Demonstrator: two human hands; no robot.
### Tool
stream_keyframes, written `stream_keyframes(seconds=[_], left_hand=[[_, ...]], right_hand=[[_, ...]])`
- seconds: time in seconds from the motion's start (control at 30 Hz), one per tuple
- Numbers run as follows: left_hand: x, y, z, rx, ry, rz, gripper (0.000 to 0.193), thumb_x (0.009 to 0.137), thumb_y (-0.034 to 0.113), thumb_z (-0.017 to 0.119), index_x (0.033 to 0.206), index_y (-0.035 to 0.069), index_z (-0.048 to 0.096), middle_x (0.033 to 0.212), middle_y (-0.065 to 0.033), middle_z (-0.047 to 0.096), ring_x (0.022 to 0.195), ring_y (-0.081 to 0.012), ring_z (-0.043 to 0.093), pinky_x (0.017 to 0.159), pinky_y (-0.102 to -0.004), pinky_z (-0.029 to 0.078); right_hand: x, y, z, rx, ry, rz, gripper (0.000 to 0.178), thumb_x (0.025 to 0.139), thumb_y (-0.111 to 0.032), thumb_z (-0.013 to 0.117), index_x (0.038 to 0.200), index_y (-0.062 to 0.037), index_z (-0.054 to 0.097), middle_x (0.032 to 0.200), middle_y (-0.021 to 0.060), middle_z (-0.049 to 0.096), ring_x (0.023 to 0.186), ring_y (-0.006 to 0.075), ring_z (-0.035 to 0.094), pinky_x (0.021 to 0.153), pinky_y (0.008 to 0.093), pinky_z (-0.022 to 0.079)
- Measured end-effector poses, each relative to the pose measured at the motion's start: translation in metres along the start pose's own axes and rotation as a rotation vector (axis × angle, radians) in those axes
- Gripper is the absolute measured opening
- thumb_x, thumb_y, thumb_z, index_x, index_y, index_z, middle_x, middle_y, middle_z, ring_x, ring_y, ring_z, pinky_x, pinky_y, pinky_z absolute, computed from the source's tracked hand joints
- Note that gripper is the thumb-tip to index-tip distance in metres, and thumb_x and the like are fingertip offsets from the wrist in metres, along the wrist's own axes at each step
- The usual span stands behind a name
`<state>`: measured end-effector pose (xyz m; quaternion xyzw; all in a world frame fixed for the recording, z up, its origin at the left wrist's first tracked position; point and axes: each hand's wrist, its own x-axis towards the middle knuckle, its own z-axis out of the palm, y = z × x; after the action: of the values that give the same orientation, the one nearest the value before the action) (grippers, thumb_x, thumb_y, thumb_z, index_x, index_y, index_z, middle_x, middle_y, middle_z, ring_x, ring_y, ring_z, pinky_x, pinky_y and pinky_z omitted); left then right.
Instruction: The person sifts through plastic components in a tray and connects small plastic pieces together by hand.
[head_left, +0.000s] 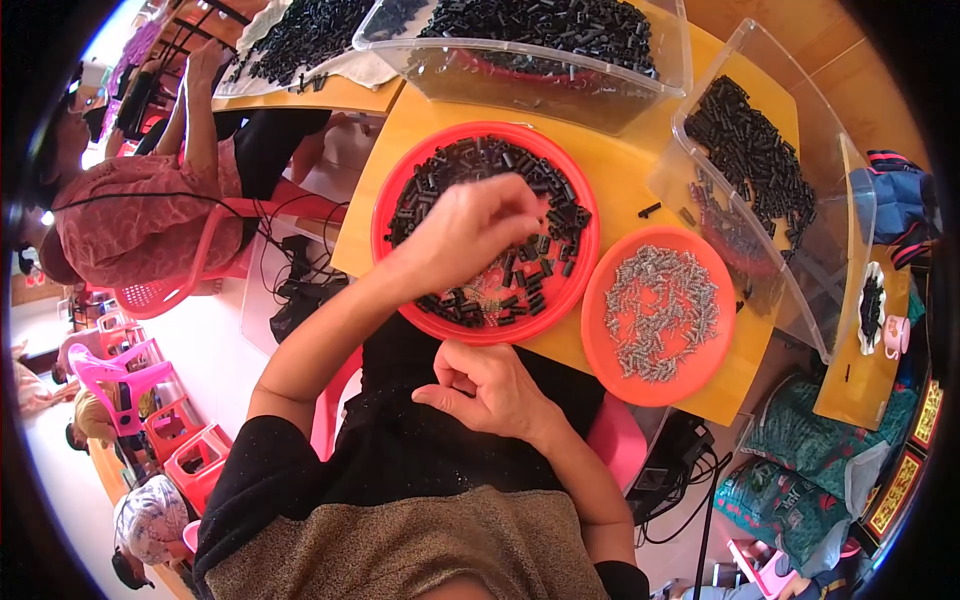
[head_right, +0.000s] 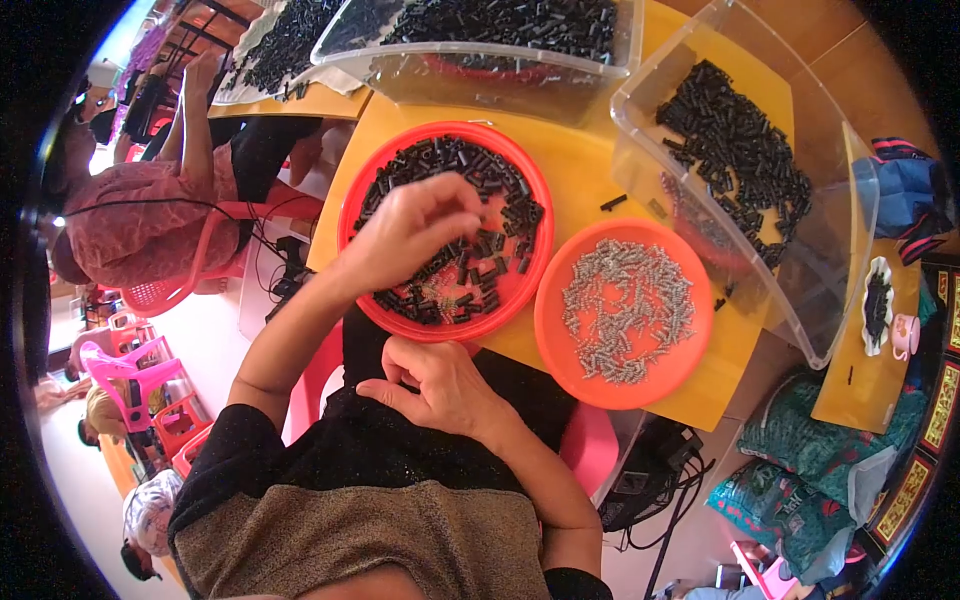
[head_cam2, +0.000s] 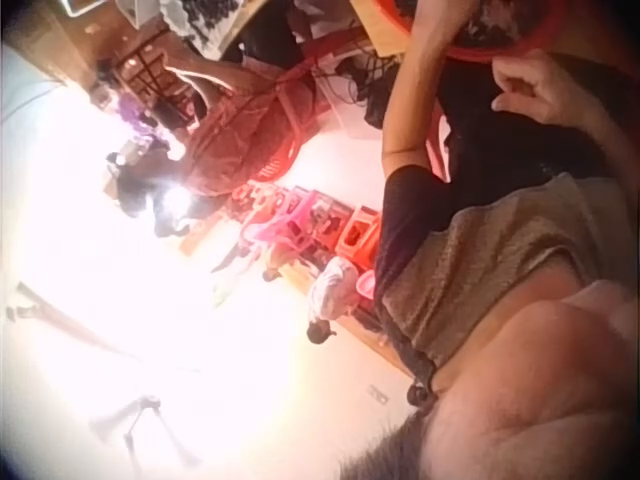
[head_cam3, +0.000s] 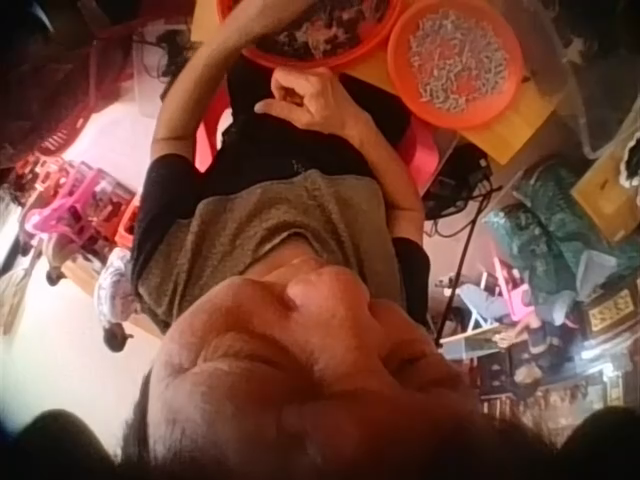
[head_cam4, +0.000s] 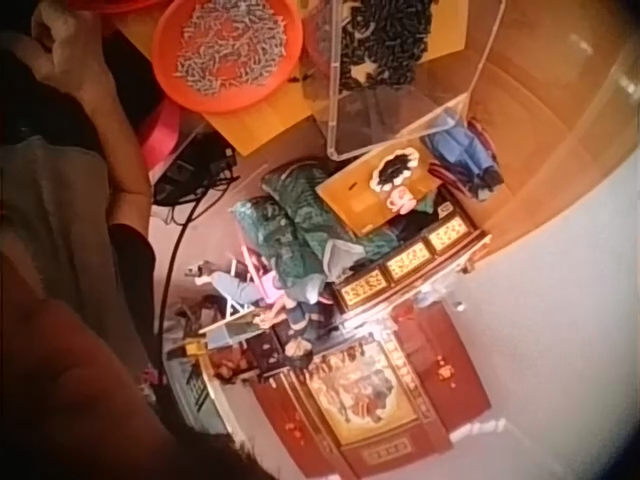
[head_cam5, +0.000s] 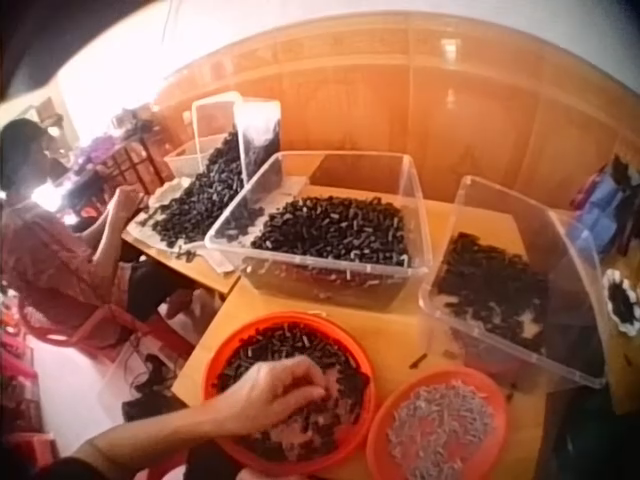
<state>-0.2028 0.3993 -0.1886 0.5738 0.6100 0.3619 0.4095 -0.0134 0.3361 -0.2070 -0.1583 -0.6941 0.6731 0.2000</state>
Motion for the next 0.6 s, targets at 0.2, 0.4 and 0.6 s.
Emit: stream_keyframes(seconds=[0.2, 0.4, 0.6], left_hand=[[-0.031, -0.006, 0.049, 0.231, -0.06, 0.234, 0.012, 0.091, 0.009, 0.077, 0.097, 0.003, 0.067, 0.092, -0.0146, 0.068, 0.089, -0.0407, 0.07, 0.074, -0.053, 0.055], [-0.03, -0.005, 0.047, 0.344, -0.114, 0.211, 0.012, 0.094, 0.011, 0.078, 0.101, 0.002, 0.075, 0.095, -0.0147, 0.073, 0.09, -0.0385, 0.073, 0.077, -0.0472, 0.058], [-0.035, 0.003, 0.032, 0.201, -0.033, 0.145, 0.011, 0.096, 0.008, 0.077, 0.105, 0.002, 0.078, 0.098, -0.0133, 0.078, 0.091, -0.0316, 0.077, 0.081, -0.0413, 0.06]], right_hand=[[-0.003, 0.004, 0.001, -0.039, -0.01, -0.028, 0.042, 0.096, -0.032, 0.087, 0.081, -0.0041, 0.06, 0.066, 0.0103, 0.062, 0.056, 0.0271, 0.061, 0.055, 0.0419, 0.046], [-0.003, 0.01, 0.006, -0.038, 0.032, -0.058, 0.042, 0.096, -0.033, 0.089, 0.081, -0.0045, 0.062, 0.06, 0.0032, 0.053, 0.051, 0.0165, 0.051, 0.052, 0.0341, 0.041], [-0.002, 0.006, 0.001, -0.053, -0.032, -0.033, 0.037, 0.096, -0.032, 0.088, 0.086, -0.0034, 0.067, 0.065, 0.0046, 0.058, 0.057, 0.0172, 0.057, 0.056, 0.036, 0.046]])
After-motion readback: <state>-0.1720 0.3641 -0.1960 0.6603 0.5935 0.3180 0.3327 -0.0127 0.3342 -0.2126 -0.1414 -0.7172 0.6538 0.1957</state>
